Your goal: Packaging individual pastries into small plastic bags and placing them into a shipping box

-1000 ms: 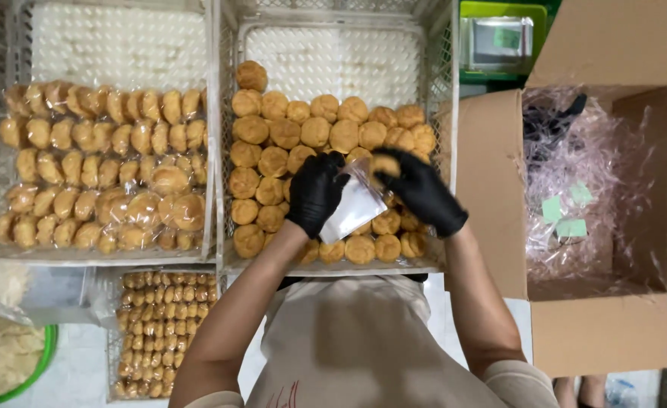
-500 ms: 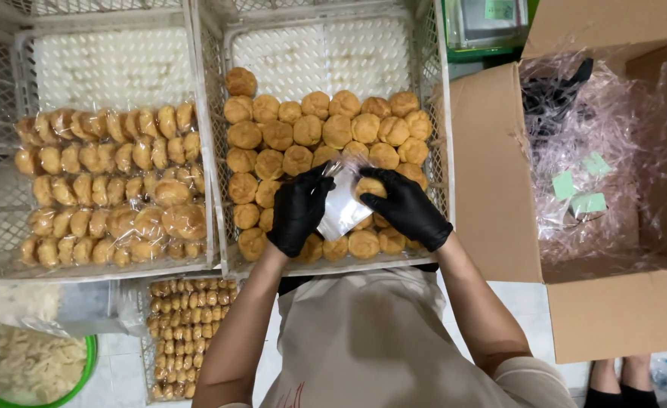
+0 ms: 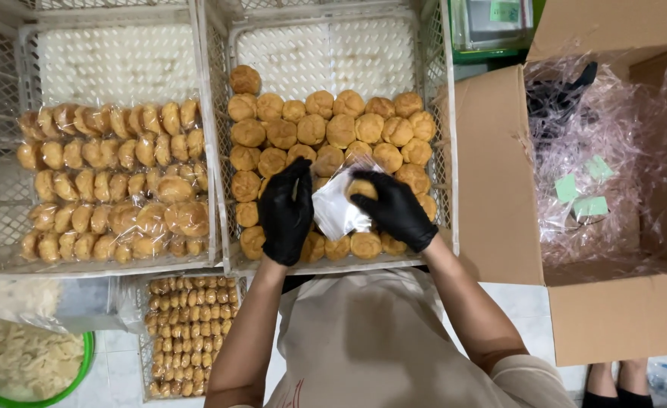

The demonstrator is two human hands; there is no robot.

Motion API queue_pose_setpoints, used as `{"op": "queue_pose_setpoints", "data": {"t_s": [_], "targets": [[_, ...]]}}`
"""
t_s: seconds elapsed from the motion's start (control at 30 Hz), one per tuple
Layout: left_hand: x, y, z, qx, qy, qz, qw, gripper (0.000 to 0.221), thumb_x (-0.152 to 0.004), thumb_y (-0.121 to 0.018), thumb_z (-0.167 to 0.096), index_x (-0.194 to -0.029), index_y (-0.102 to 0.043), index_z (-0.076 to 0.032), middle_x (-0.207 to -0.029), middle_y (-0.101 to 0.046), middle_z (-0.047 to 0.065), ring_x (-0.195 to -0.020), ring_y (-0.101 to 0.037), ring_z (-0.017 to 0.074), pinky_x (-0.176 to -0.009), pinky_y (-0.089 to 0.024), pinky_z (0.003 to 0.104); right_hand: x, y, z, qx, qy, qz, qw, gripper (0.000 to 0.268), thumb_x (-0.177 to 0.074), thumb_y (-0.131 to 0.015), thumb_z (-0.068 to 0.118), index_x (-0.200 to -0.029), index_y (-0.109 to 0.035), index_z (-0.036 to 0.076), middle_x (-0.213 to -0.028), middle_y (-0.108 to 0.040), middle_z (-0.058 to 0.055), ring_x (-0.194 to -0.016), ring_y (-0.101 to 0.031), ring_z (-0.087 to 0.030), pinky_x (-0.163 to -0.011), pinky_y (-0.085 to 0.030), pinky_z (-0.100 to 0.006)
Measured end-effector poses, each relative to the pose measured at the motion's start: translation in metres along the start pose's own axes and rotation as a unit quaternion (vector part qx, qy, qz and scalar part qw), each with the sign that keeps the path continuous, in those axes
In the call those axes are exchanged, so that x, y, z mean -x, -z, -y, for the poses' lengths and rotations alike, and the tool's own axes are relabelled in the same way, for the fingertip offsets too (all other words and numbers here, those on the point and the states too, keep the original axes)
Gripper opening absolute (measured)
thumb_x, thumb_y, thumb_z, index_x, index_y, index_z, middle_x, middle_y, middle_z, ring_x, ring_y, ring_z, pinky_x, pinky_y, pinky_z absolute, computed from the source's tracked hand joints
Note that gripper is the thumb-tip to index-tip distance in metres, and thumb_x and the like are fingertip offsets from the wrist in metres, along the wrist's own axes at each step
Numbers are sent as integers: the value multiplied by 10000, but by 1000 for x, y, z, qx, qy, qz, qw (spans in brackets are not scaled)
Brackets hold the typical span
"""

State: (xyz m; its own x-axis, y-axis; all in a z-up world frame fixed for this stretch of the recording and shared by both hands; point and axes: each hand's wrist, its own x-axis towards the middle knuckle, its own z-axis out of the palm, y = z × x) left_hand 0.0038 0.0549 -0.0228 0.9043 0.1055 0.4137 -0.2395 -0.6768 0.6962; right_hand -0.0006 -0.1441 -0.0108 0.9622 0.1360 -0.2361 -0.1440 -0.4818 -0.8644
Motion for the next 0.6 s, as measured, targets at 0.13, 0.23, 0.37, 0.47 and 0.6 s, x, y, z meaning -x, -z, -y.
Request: {"op": "queue_pose_setpoints", "data": {"t_s": [0.13, 0.23, 0.37, 0.47, 0.6], "targets": [[10, 1, -9, 70, 45, -5, 997, 113, -950, -768, -109, -1054, -785, -67, -896, -767, 102, -881, -748, 304, -817, -605, 385, -2, -7, -7, -146, -11, -129, 981, 443, -896, -820, 223, -1316, -688, 172, -1289, -716, -61, -1268, -628, -214, -1117, -470, -391], [31, -14, 1, 69, 50, -7, 996, 186, -891, -844, -156, -1072, -811, -138, -795, -744, 34, -779, -734, 224, -725, -610, 321, -7, -5, -2, -245, 30, -209, 946, 429, -919, -807, 126, -1319, -659, 92, -1257, -716, -93, -1246, -634, -195, -1116, -480, -401], [65, -51, 31, -247, -213, 45, 944, 347, -1028, -652, -310, -1373, -669, -338, -1308, -684, -52, -1237, -604, 195, -1134, -448, 468, -13, -7, -16, -341, 30, -228, 911, 430, -846, -846, -13, -1153, -565, 98, -1064, -727, -88, -981, -706, -144, -934, -608, -364], [60, -50, 14, -161, -175, 40, 971, 364, -1005, -678, -346, -1368, -677, -327, -1300, -680, -60, -1231, -605, 157, -1133, -447, 423, -16, -11, -43, -323, 10, -195, 926, 282, -875, -830, 37, -1021, -593, 86, -1076, -730, -84, -926, -697, -124, -870, -612, -330], [40, -35, -9, 69, -67, 37, 995, 450, -847, -868, -298, -1279, -752, -253, -1176, -716, -9, -1098, -682, 193, -993, -578, 340, 2, 21, 10, -316, -16, -82, 945, 243, -951, -676, -37, -1193, -682, -19, -923, -738, -176, -715, -749, -232, -720, -652, -376]]}}
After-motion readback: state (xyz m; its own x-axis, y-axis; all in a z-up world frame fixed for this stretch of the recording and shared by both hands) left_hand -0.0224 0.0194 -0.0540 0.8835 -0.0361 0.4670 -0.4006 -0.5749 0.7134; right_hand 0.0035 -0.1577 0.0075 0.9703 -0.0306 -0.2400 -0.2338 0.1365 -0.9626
